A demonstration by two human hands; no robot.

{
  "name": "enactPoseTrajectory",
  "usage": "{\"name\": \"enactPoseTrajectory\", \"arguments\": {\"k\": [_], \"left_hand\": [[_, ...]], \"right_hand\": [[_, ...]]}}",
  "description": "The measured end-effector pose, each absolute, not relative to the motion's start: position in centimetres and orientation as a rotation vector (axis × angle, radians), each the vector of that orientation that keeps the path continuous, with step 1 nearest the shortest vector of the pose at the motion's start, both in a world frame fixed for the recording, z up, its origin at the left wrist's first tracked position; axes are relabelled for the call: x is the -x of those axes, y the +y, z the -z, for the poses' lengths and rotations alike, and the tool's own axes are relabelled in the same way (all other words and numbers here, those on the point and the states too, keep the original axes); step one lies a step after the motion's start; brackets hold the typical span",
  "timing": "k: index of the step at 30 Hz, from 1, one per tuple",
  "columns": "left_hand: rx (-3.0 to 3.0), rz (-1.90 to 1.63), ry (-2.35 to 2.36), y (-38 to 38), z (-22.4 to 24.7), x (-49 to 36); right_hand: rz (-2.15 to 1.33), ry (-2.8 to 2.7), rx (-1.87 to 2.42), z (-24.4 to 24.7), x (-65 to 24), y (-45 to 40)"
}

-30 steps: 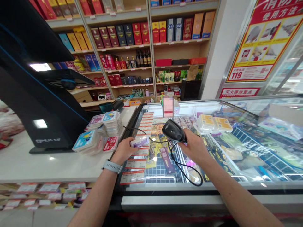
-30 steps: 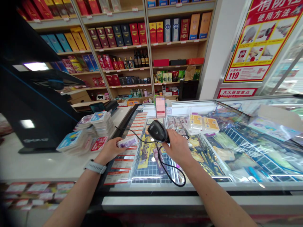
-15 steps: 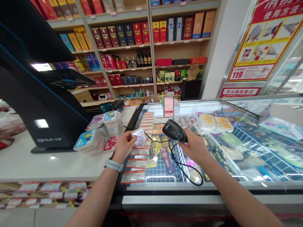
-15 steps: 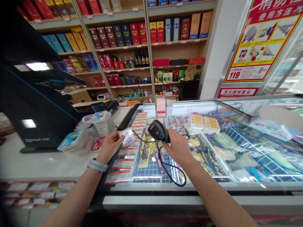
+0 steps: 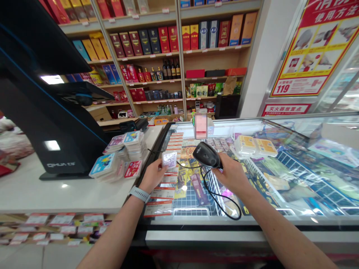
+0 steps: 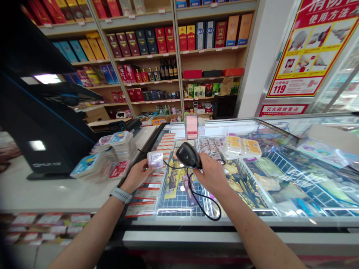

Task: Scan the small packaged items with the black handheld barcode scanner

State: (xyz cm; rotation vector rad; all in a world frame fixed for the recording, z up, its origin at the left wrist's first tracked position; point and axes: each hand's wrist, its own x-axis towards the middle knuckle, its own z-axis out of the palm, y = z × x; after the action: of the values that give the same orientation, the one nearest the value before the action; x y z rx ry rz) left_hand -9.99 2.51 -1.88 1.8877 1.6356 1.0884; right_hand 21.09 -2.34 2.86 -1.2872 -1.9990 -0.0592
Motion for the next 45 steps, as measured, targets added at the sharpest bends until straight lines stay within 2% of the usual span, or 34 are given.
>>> {"name": "enactPoseTrajectory", "arguments": {"k": [8,20,30,45], "left_hand": [[-1.365,-1.313,1.314,2.6,1.7,9.3],[-1.252,-1.464,1.148,5.6,-1.9,5.5],[-1.146,-1.560,1.121,7.7,0.8,5.1],[-1.078,-1.557,0.993,7.4,1.0,5.6]], "right_hand": [[0.063,-1.980,1.270,-2.7,-21.2,-2.3],[0.052,-1.892,1.281,-2.7,-21.4,-2.2],[0.111,-1.973,1.219,-3.1,-21.9,-2.0],[0.185,-2.124,1.210,-2.1,-20.7,-1.7]]}}
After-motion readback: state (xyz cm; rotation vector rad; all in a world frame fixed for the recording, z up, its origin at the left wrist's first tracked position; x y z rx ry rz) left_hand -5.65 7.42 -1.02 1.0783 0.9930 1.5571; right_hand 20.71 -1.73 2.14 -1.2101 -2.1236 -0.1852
